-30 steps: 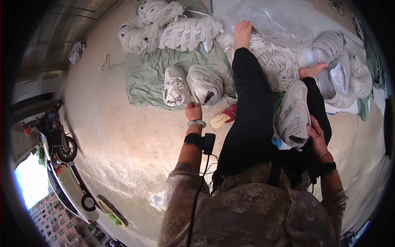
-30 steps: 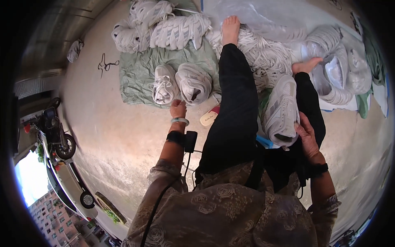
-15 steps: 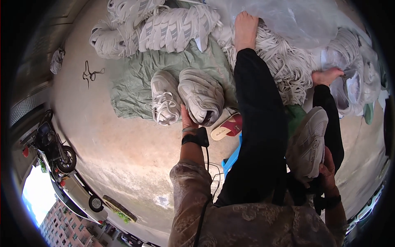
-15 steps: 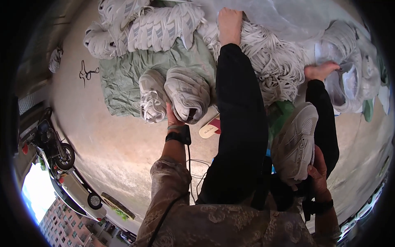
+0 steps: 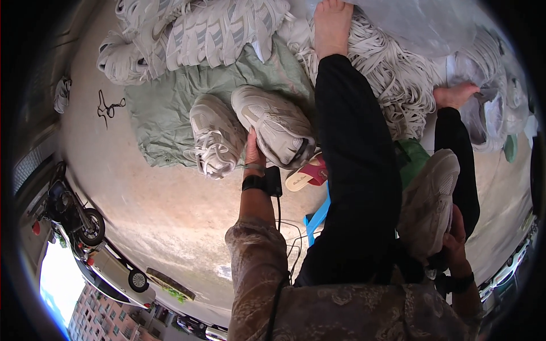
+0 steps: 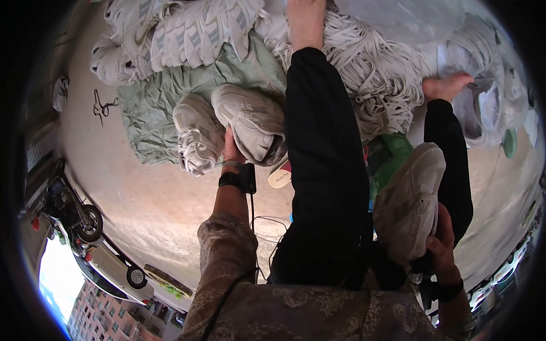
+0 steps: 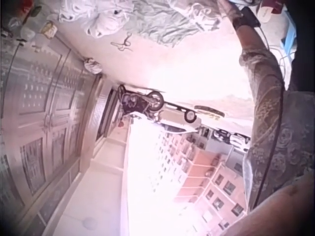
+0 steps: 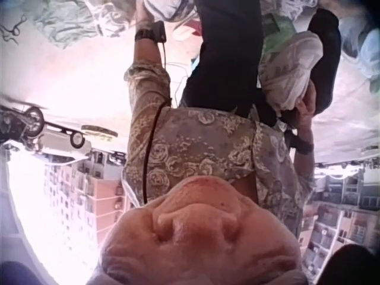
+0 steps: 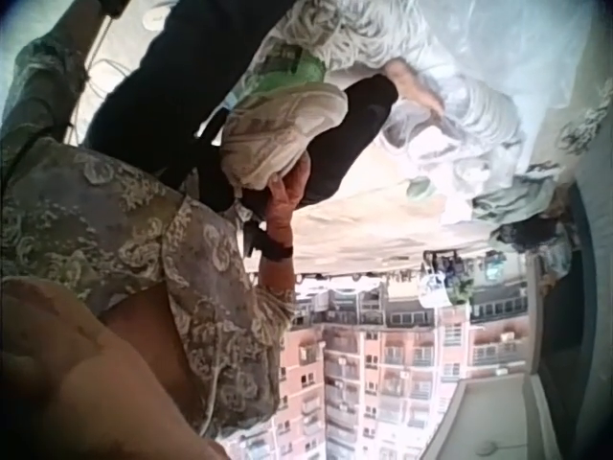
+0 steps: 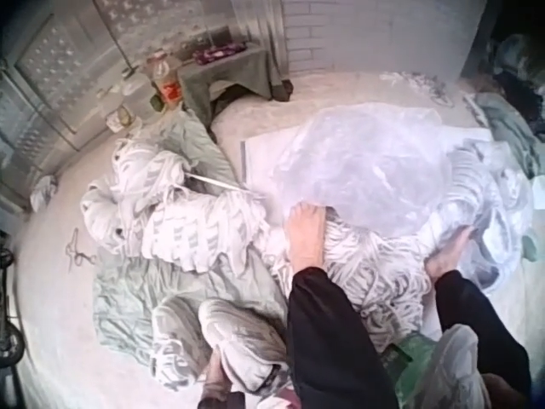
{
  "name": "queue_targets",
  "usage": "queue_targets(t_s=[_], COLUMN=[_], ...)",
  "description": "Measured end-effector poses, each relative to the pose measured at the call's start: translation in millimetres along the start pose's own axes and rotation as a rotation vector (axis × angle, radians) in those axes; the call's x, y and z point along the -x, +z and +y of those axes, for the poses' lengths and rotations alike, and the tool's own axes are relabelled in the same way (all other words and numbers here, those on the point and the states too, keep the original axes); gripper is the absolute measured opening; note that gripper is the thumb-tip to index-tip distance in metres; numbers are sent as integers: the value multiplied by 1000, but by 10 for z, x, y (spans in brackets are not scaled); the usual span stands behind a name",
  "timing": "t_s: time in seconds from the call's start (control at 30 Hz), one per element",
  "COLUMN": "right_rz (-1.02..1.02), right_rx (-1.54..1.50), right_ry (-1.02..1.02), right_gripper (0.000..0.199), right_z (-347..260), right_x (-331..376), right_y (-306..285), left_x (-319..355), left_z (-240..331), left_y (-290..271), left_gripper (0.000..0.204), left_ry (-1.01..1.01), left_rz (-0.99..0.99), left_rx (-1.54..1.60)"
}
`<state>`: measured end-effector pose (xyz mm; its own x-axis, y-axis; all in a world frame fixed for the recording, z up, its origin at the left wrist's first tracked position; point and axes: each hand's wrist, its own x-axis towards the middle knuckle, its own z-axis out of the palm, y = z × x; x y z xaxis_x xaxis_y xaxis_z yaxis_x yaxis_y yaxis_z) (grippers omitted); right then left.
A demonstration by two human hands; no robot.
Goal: Lacing and tying the laces of white sneakers in a manufacturing or distribution context.
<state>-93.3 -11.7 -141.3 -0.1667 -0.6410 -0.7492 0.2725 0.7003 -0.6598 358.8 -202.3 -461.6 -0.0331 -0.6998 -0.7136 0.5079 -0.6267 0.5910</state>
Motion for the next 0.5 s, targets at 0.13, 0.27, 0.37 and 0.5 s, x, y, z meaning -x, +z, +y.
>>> queue_targets(t_s=[0.13,0.27,0.37,0.5], right_rz=[6,14,2,0], right_rx=[-43,-181,-157,-138], right_ry=[-13,9,-13,-92], right_gripper=[85,85,81,71], right_z=[26,27,-7,88], right_x=[5,51,99,148], right_y=[19,108,156,65], left_x=[-71,-18,137,670], left_z=[-6,13,200,563], left_y=[158,511,687,653], left_gripper=[73,72,71,60], left_ry=[74,171,246,280], left_rz=[179,339,434,258], left_rx=[-88,-10,7,103])
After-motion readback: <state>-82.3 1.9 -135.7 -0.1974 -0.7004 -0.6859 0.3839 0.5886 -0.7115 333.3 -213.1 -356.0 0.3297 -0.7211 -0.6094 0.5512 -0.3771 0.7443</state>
